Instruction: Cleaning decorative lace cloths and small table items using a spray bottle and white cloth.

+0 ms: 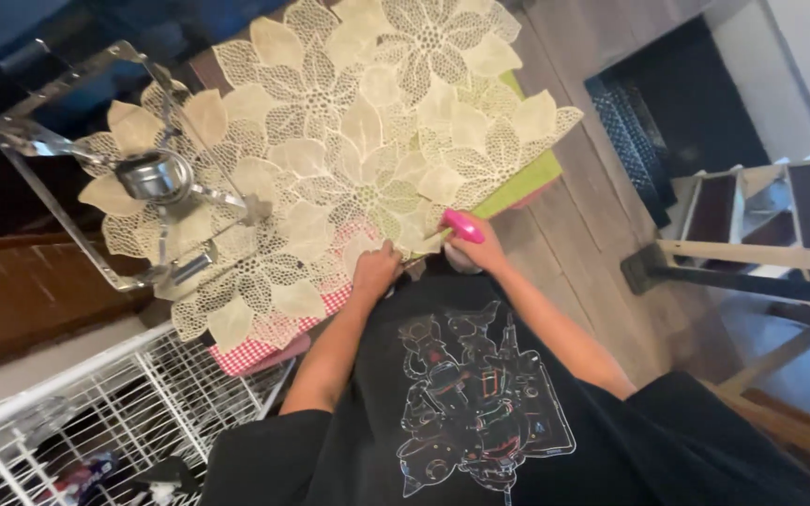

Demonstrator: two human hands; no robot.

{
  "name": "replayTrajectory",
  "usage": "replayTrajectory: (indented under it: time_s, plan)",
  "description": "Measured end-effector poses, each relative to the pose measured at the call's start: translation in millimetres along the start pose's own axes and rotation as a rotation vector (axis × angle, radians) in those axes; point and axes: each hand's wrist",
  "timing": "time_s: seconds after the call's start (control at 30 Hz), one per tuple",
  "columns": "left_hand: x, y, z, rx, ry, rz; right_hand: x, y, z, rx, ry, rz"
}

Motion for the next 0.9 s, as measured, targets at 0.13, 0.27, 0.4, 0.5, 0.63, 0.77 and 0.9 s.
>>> replayTrajectory:
  time_s: [0.13, 0.27, 0.4, 0.5, 0.63, 0.77, 0.9]
  plan:
    - [6, 76, -9, 0.207, 0.141, -0.153, -6, 4, -21, 0.024, 0.016, -0.052]
    - [16, 92, -6, 0.382, 0.337, -0.383, -13, 5, -10, 0.073, -0.029, -0.138]
    - [26, 123, -10, 0.37, 0.382, -0.451, -30, -3, 21, 0.227, 0.179, -0.09]
    - [25, 164, -27, 0.38, 0.335, -0.501, -37, -7, 19, 0.225, 0.222, -0.075]
    - [26, 194, -20, 0.354, 0.348, -0.569, -50, 4, -33, 0.071, 0.049, -0.065]
    - [38, 229, 2, 0.377, 0.462, -0.711, -65, 15, -47, -0.048, -0.103, -0.004]
    - [41, 247, 13, 0.683, 0.489, -0.857, -71, 10, -38, 0.045, -0.085, 0.07]
Point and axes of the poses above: each hand's wrist, its own x-axis away from the middle knuckle, its own y-axis out of the back of the hand, z = x × y
